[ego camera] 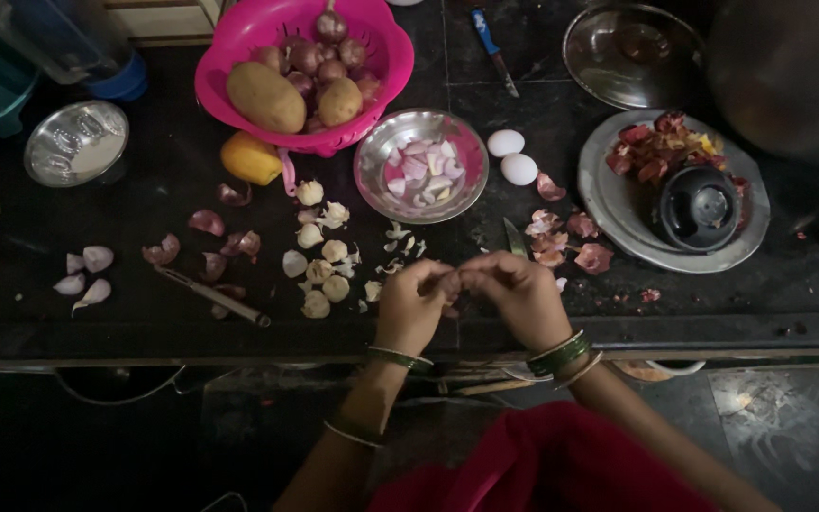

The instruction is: The person peels garlic cloves by hand on a kitchen countertop. They separate the cloves, remove the papery skins, and place the peeled cloves into a metal bowl. Onions, potatoes, and eggs are visible nearby but not handled.

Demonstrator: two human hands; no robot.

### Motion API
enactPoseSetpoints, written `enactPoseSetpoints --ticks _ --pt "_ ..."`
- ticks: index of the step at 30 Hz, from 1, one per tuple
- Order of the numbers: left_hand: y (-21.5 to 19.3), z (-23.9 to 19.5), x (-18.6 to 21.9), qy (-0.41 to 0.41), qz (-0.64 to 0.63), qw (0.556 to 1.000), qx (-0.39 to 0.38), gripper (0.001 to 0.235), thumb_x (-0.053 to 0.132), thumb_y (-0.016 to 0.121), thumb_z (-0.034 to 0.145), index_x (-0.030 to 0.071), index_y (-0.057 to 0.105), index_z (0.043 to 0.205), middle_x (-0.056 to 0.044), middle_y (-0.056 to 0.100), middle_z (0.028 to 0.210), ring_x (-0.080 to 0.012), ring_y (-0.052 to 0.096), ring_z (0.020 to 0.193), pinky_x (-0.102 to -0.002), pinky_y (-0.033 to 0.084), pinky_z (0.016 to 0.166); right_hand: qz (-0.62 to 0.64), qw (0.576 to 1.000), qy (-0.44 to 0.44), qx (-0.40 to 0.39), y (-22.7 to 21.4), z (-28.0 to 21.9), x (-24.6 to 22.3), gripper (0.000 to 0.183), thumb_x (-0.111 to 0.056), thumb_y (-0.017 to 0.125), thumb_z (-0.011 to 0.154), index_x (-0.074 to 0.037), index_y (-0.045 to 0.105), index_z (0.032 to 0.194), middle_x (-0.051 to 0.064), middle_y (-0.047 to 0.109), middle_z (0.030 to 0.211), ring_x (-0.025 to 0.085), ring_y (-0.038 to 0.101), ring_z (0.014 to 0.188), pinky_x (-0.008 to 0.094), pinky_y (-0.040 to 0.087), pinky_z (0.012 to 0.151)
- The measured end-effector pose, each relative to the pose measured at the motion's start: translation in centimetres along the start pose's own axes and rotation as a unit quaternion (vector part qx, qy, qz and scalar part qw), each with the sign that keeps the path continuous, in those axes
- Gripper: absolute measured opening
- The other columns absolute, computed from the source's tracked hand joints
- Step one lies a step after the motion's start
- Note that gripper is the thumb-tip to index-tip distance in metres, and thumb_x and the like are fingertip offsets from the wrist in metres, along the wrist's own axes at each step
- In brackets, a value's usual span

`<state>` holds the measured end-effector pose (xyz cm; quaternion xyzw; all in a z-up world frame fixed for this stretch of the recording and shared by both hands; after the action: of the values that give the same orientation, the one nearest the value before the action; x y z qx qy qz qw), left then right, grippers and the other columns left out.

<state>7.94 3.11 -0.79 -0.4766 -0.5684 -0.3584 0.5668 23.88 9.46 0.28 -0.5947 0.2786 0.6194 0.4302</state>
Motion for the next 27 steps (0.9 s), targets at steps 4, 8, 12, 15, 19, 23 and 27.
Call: enactPoseSetpoints --ticks 4,8,12,15,19,23,27 --pt "-0.2 0.0 0.3 0.009 -0.092 0.996 -0.009 0.014 0.013 0.069 0.097 0.001 0.075 0.102 -0.007 0.076 0.087 -0.0110 0.073 0.075 -0.024 0.060 0.056 0.144 0.986 0.080 0.007 -0.4 0.2 1.7 0.015 -0.008 0.069 0.096 -0.001 0.076 0.107 0.006 0.078 0.095 0.013 0.073 0.085 0.027 0.061 0.079" --pt "0.1 -0.1 0.8 0.005 -0.111 0.994 -0.019 0.016 0.016 0.065 0.098 0.003 0.071 0.105 -0.004 0.074 0.088 -0.0079 0.071 0.075 -0.022 0.059 0.052 0.286 0.942 0.176 0.020 -0.2 -0.1 3.4 0.018 -0.008 0.068 0.096 -0.003 0.077 0.110 0.005 0.075 0.100 0.011 0.071 0.088 0.028 0.059 0.082" --pt "0.2 -0.3 1.3 0.006 -0.030 0.999 -0.014 0.020 0.021 0.064 0.100 0.003 0.068 0.108 -0.008 0.070 0.082 -0.0136 0.064 0.061 -0.023 0.050 0.047 0.373 0.907 0.197 -0.001 -0.3 -0.3 4.4 0.018 -0.009 0.065 0.100 -0.001 0.074 0.115 0.006 0.075 0.105 0.014 0.070 0.092 0.029 0.059 0.086" --pt "0.3 -0.4 1.8 0.080 0.046 0.995 0.023 0.019 0.021 0.064 0.100 0.003 0.066 0.106 -0.010 0.070 0.084 -0.0181 0.067 0.067 -0.028 0.052 0.053 0.410 0.887 0.213 -0.018 -0.1 -0.2 4.6 0.022 -0.010 0.063 0.101 0.000 0.071 0.119 0.007 0.074 0.109 0.016 0.070 0.096 0.030 0.058 0.091" --pt "1.0 -0.8 2.5 0.256 0.173 0.946 0.095 0.015 0.016 0.066 0.100 0.002 0.061 0.105 -0.012 0.069 0.093 -0.0247 0.071 0.082 -0.036 0.056 0.066 0.367 0.896 0.251 0.006 0.3 -0.2 4.3 0.029 -0.014 0.059 0.101 0.005 0.070 0.119 0.012 0.075 0.114 0.019 0.073 0.103 0.032 0.060 0.096" --pt "1.1 -0.7 2.2 0.271 0.154 0.947 0.080 0.015 0.015 0.064 0.103 0.002 0.059 0.108 -0.013 0.069 0.096 -0.0233 0.070 0.085 -0.034 0.055 0.068 0.320 0.917 0.236 0.027 0.1 -0.1 3.8 0.030 -0.009 0.061 0.100 0.007 0.067 0.124 0.015 0.073 0.116 0.021 0.072 0.104 0.035 0.059 0.096" --pt "0.3 0.3 0.5 0.008 -0.056 0.997 -0.045 0.019 0.019 0.057 0.103 0.002 0.062 0.110 -0.008 0.071 0.089 -0.0164 0.062 0.066 -0.031 0.050 0.058 0.389 0.888 0.246 0.004 0.2 0.2 3.9 0.032 -0.012 0.060 0.101 0.003 0.068 0.128 0.015 0.074 0.113 0.020 0.071 0.101 0.033 0.057 0.094"
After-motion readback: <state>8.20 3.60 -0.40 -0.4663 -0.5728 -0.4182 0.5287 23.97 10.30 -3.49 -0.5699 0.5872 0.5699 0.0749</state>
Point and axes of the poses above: each hand's wrist, its own z-axis towards the middle knuckle, its own y-axis out of the palm, x = y × z, the point moved 3 cm from there along z, towards the middle knuckle
